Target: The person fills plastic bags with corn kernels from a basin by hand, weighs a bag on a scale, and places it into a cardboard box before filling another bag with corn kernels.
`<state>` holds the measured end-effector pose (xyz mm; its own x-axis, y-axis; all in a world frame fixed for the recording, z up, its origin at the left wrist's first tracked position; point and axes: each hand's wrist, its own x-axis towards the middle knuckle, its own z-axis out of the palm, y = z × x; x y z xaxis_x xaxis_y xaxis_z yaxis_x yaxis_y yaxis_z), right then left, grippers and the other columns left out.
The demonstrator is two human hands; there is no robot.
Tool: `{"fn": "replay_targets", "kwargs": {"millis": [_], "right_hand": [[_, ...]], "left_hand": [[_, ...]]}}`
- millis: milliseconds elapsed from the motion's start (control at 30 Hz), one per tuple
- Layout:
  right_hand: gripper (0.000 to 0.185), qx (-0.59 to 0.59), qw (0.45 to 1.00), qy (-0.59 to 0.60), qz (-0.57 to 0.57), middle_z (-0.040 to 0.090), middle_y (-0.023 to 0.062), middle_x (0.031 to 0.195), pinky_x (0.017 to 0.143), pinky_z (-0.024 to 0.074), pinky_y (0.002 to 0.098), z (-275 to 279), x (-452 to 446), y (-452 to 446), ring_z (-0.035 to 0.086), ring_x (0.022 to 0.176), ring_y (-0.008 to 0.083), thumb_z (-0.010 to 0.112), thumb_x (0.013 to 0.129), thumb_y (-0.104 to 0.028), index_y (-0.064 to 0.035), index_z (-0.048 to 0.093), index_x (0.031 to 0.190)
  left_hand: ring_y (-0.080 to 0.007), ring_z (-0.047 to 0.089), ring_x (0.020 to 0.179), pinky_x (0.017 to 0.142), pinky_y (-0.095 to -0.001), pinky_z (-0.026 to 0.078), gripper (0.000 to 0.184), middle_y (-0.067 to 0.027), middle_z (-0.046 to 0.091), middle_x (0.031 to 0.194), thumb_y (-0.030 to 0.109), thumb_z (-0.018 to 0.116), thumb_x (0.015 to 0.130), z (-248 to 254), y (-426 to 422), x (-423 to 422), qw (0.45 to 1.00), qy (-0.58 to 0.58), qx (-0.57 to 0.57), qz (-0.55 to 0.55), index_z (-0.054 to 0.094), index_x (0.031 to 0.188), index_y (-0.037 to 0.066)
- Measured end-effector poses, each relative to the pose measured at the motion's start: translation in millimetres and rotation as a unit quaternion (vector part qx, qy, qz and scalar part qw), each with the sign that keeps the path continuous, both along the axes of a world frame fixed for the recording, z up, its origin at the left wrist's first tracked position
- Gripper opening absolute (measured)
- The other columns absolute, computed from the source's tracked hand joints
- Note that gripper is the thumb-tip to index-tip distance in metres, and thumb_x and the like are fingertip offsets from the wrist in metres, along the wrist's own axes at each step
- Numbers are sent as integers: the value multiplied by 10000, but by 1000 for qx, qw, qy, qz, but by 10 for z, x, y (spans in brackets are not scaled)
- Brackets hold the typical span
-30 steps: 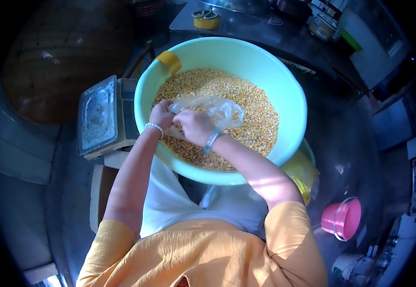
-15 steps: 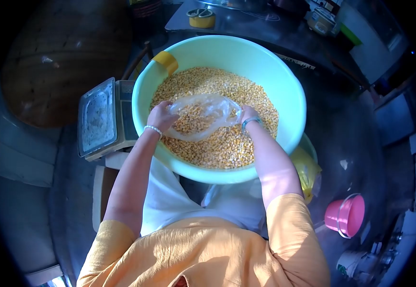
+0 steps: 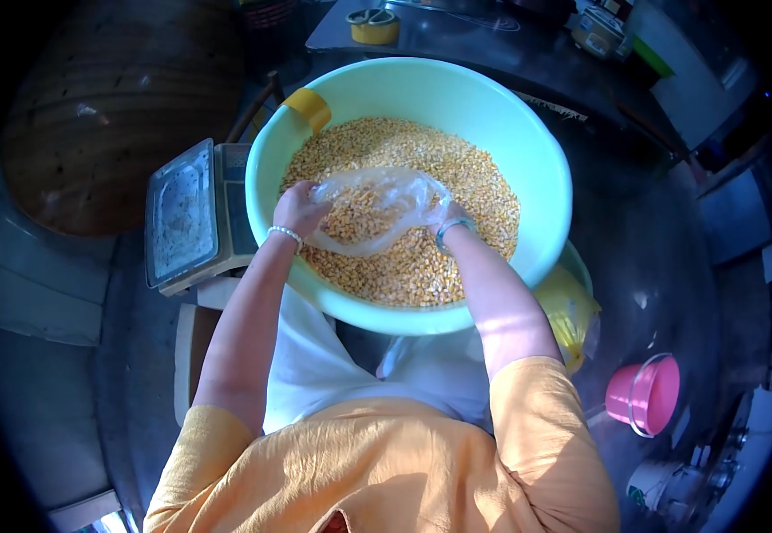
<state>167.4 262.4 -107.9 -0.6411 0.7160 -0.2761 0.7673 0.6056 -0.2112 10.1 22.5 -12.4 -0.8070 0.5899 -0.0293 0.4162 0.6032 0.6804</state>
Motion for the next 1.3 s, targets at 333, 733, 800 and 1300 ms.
{"fn": "replay_targets", "kwargs": {"millis": [333, 733, 800, 1300], "right_hand": [[392, -10, 997, 76, -3, 635, 180, 932, 724, 492, 381, -43, 51, 81, 619, 839, 296, 545, 792, -392, -41, 627, 947], [243, -258, 858, 396, -202, 527, 59, 552, 392, 389, 325, 767, -15, 199, 491, 411, 177, 585, 819, -227, -46, 581, 658], [243, -342, 822, 426, -159, 462, 15, 523, 350, 333, 291, 1123, -98, 3, 402, 356, 125, 585, 827, -239, -59, 564, 665], [244, -240, 950, 193, 42, 646, 198, 922, 745, 482, 363, 614, -1236, -1302, 636, 866, 286, 568, 815, -194, -41, 646, 989]], "left_hand": [[-329, 605, 907, 830, -380, 463, 414, -194, 638, 940, 222, 617, 659, -43, 4, -23, 1000, 15, -2, 5, 620, 1043, 69], [-338, 609, 859, 786, -395, 467, 361, -194, 643, 888, 270, 623, 692, -109, 12, -36, 999, 19, 39, 16, 641, 987, 62], [-340, 606, 863, 789, -399, 466, 348, -198, 639, 896, 269, 615, 701, -95, 25, -45, 999, 10, 37, 21, 642, 981, 65], [-356, 599, 827, 737, -428, 467, 267, -195, 622, 812, 16, 541, 698, 223, -248, -20, 979, 185, -52, -70, 573, 960, 54]]}}
